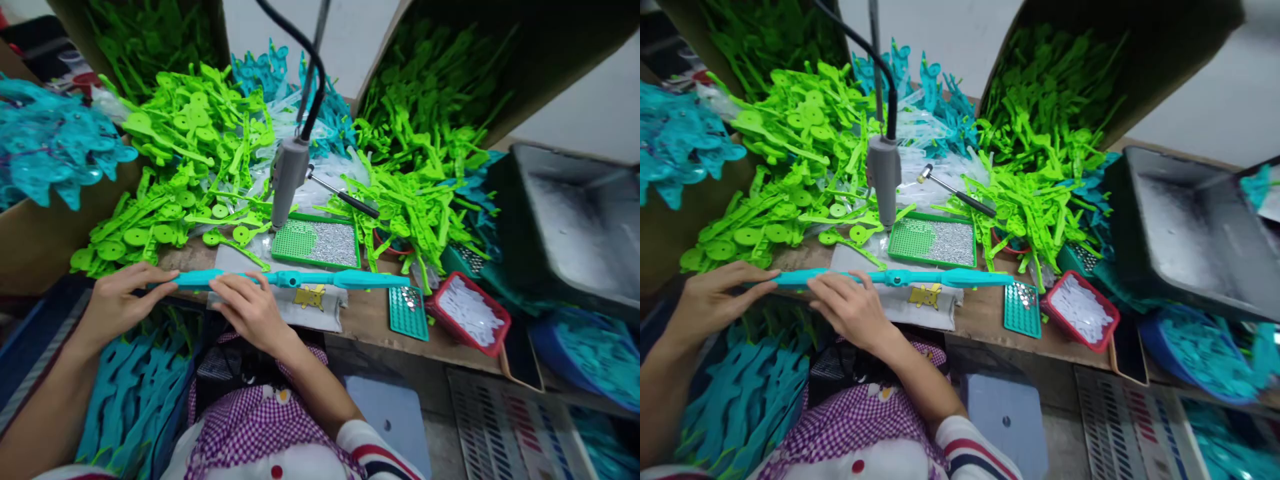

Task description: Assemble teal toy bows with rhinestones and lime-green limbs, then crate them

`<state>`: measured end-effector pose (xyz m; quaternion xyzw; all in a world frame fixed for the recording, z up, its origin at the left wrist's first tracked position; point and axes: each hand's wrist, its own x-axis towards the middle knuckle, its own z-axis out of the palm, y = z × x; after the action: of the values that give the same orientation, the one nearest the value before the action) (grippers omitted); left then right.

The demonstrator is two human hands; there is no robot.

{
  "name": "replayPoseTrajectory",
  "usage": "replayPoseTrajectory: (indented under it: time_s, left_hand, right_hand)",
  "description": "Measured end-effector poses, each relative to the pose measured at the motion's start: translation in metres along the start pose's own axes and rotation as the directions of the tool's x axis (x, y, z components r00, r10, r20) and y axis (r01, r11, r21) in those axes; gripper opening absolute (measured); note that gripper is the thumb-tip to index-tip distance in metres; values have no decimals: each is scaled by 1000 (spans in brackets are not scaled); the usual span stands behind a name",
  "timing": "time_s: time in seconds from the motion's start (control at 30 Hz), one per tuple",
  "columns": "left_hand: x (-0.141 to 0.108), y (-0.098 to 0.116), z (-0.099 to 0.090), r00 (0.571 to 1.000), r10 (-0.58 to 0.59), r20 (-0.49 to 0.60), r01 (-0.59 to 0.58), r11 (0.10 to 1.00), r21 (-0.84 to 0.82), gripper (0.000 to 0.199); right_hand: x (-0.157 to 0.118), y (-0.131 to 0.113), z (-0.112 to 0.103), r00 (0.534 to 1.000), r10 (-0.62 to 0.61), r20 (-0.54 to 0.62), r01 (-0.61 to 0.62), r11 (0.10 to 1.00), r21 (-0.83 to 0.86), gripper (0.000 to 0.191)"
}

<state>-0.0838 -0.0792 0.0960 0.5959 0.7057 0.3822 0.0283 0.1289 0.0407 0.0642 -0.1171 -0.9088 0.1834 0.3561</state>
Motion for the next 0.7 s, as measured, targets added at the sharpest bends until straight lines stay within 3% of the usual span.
replayPoseTrajectory:
  time_s: [0.07,0.17,0.27,0.37,0.47,0.57,0.7]
  left_hand:
    - [0,2,0,1000,-5,5,5,1000,1,9]
    - [-1,5,0,1000,-25,-7,26,1000,8,12]
    - [-2,5,1,998,-53,-23,53,998,21,11]
    - [-3,6,1,998,-65,-14,66,998,14,10]
    - [-4,7,-1,998,-55,-4,55,998,9,11]
    - [-5,9,-1,998,-58,-1,58,998,27,11]
    - [-6,8,1,997,-75,-14,76,995,60,10]
  right_hand:
    - [-27,7,-32,986,-24,-167,20,999,-27,22]
    - [-72,33,-81,918,108,-382,-198,959,-204,30]
    - [-100,64,-119,887,116,-447,-338,823,-457,26]
    - [-104,85,-141,940,105,-325,-294,732,-614,20]
    - [-96,97,-149,987,137,-87,-161,758,-632,22]
    - [-89,105,-152,984,165,66,-92,794,-601,26]
    - [-89,117,-156,977,164,138,-61,832,-551,24]
